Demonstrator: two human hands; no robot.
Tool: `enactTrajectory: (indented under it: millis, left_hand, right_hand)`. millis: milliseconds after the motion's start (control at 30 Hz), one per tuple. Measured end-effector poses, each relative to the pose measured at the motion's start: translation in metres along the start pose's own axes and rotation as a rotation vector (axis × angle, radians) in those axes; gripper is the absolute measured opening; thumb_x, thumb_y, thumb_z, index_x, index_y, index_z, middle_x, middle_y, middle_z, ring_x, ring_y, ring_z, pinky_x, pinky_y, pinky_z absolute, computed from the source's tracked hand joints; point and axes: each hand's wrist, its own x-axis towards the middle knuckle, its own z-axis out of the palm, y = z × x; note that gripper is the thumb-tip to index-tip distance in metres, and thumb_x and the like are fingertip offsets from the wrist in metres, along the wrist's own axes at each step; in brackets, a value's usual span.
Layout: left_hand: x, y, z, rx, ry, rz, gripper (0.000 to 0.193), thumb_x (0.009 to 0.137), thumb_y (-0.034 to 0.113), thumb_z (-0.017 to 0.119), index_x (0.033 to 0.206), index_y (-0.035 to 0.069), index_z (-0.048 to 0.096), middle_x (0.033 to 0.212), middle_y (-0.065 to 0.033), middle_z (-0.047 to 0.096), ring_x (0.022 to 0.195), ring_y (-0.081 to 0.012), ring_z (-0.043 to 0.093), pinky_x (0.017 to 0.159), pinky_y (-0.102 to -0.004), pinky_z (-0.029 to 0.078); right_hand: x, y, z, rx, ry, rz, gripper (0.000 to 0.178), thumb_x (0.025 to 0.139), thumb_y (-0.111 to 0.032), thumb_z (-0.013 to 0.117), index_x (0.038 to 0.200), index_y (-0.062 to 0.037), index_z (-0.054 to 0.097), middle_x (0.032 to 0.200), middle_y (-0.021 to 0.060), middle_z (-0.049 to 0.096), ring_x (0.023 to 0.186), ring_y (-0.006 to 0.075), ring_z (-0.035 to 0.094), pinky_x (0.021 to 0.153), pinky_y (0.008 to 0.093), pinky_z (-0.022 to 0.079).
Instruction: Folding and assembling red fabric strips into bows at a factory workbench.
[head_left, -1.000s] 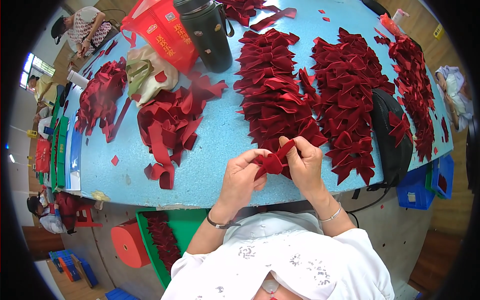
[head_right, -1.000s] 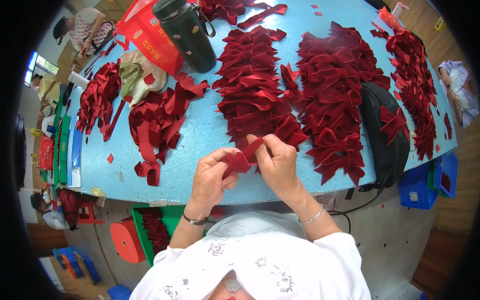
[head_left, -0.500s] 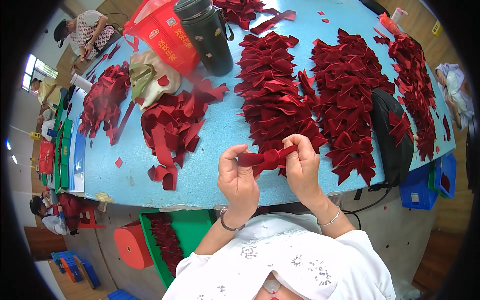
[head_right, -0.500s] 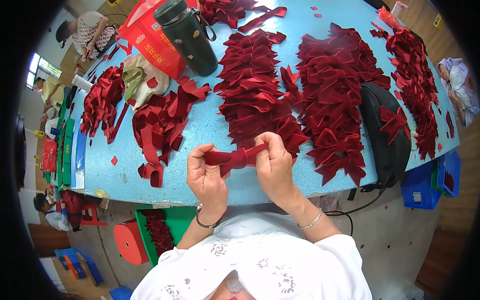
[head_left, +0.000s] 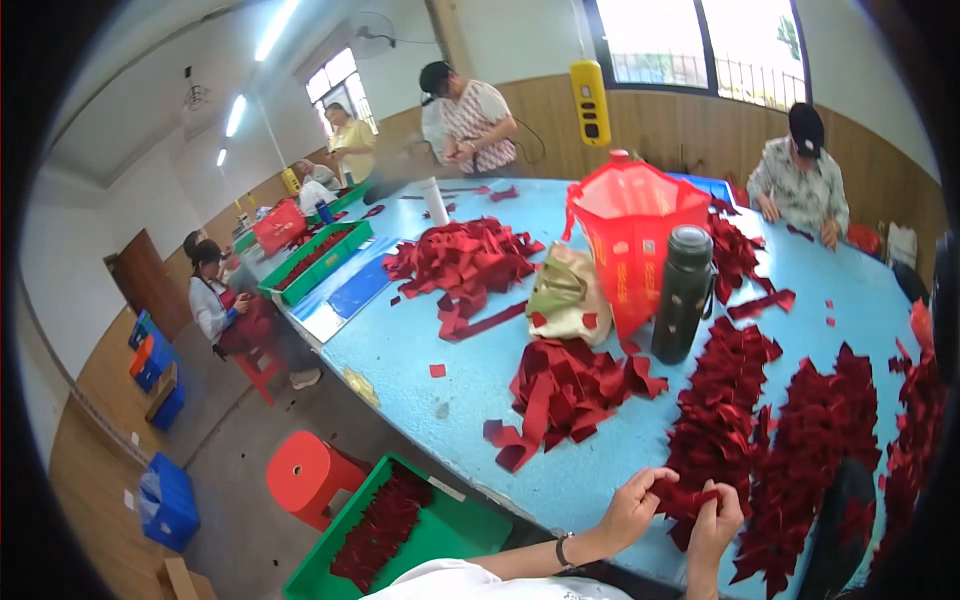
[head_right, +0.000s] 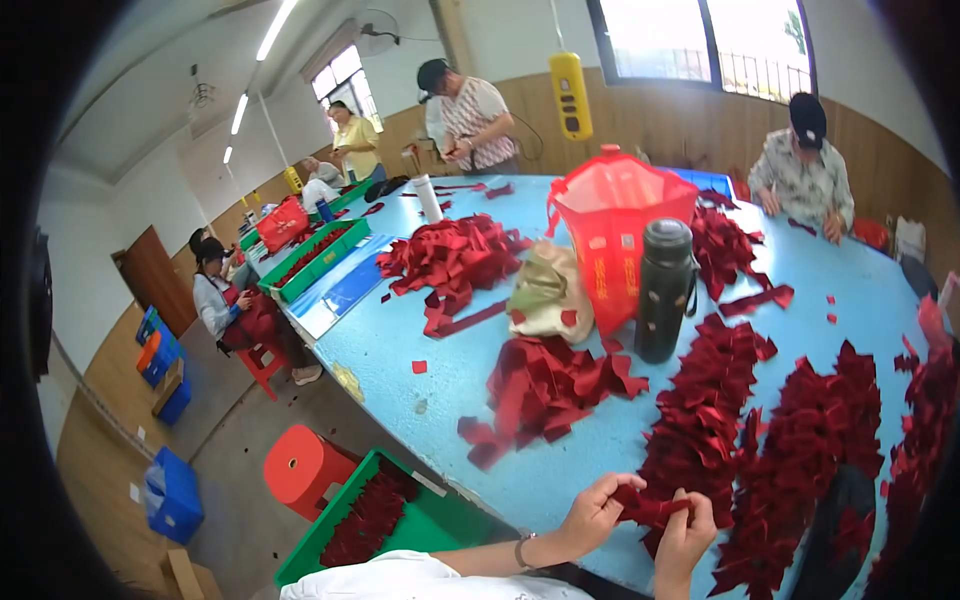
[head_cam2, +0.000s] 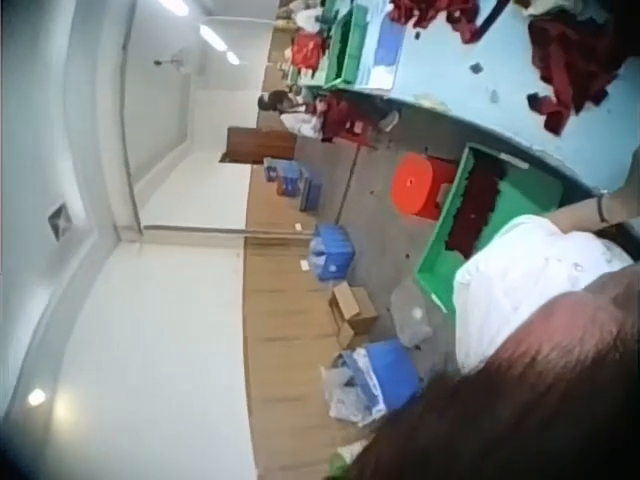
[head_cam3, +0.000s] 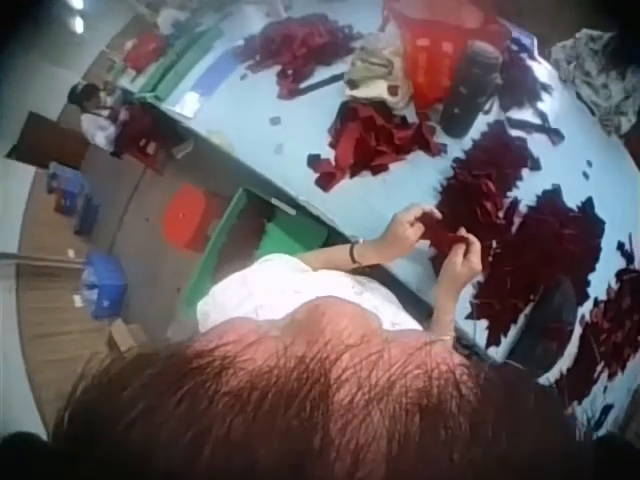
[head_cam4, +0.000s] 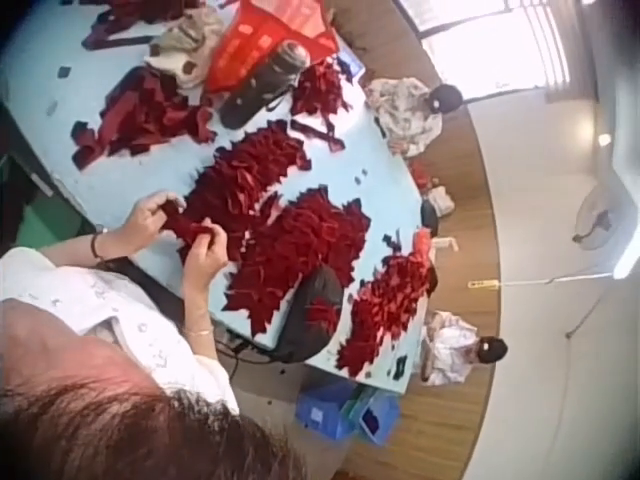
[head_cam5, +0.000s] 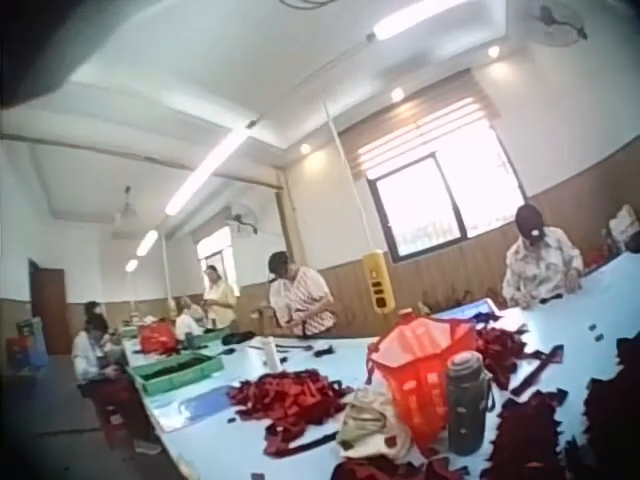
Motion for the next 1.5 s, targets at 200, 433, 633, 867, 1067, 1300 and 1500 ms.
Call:
enactTrajectory:
  millis: [200,433,633,867,1067,1300,1500]
  left_hand:
    - [0.008,-0.009,-0.008,-0.03,0.02,0.071,0.016,0.094,0.007,0.046,0.106,0.004,0.057,0.096,-0.0029,0.054,0.083,-0.0103,0.054,0.072,-0.0223,0.045]
    - [0.017,-0.011,-0.018,-0.032,0.056,0.2,0.016,0.094,0.008,0.047,0.107,0.002,0.056,0.097,-0.0042,0.055,0.085,-0.011,0.055,0.076,-0.0231,0.046]
    - [0.016,-0.007,-0.029,-0.061,0.045,0.165,0.017,0.094,0.006,0.045,0.107,0.001,0.055,0.096,-0.0049,0.055,0.085,-0.0108,0.055,0.077,-0.0233,0.047]
    - [0.022,-0.012,-0.036,-0.158,0.067,0.07,0.018,0.094,0.005,0.044,0.108,0.001,0.055,0.096,-0.0051,0.056,0.086,-0.0104,0.056,0.076,-0.0249,0.052]
    - [0.028,-0.012,-0.039,-0.143,0.099,0.084,0.018,0.094,0.004,0.044,0.108,0.0,0.054,0.094,-0.0053,0.057,0.085,-0.0103,0.057,0.078,-0.0251,0.052]
    - [0.019,-0.015,-0.031,-0.097,0.156,0.132,0.019,0.093,0.003,0.043,0.108,0.001,0.055,0.09,-0.0038,0.058,0.076,-0.0088,0.057,0.068,-0.0238,0.053]
    - [0.03,-0.008,-0.037,-0.362,0.049,-0.262,0.025,0.087,0.001,0.041,0.104,0.006,0.058,0.077,0.0005,0.058,0.057,-0.0048,0.048,0.049,-0.0191,0.04]
  right_hand:
    - [0.008,-0.011,0.006,-0.266,0.041,-0.222,0.014,0.083,-0.01,0.063,0.08,0.0008,0.055,0.064,0.0012,0.055,0.059,0.007,0.048,0.054,0.0203,0.039]
    - [0.011,-0.049,0.019,-0.343,0.027,-0.535,0.013,0.079,-0.006,0.064,0.091,-0.0021,0.062,0.075,0.0135,0.062,0.066,0.0276,0.061,0.065,0.0344,0.05]
    - [0.009,-0.059,0.027,-0.367,-0.019,-0.411,0.013,0.08,-0.007,0.064,0.091,-0.0013,0.061,0.076,0.0142,0.062,0.065,0.0299,0.06,0.063,0.0333,0.049]
    - [0.012,-0.043,0.037,-0.352,-0.131,-0.401,0.012,0.082,-0.003,0.062,0.094,-0.0012,0.061,0.081,0.0114,0.064,0.067,0.0211,0.061,0.064,0.0293,0.049]
    - [0.01,-0.043,0.043,0.235,-0.192,-0.043,0.008,0.083,-0.001,0.062,0.09,0.0006,0.059,0.077,0.0041,0.06,0.068,0.0104,0.055,0.062,0.0234,0.045]
    - [0.002,-0.036,0.021,0.386,-0.28,0.018,0.012,0.084,0.005,0.058,0.095,0.003,0.06,0.086,0.0048,0.062,0.075,0.0108,0.059,0.068,0.0226,0.049]
    - [0.012,-0.024,0.025,0.168,-0.17,0.009,0.011,0.079,-0.006,0.068,0.077,0.0003,0.058,0.061,-0.0006,0.053,0.057,0.0046,0.045,0.051,0.0211,0.037]
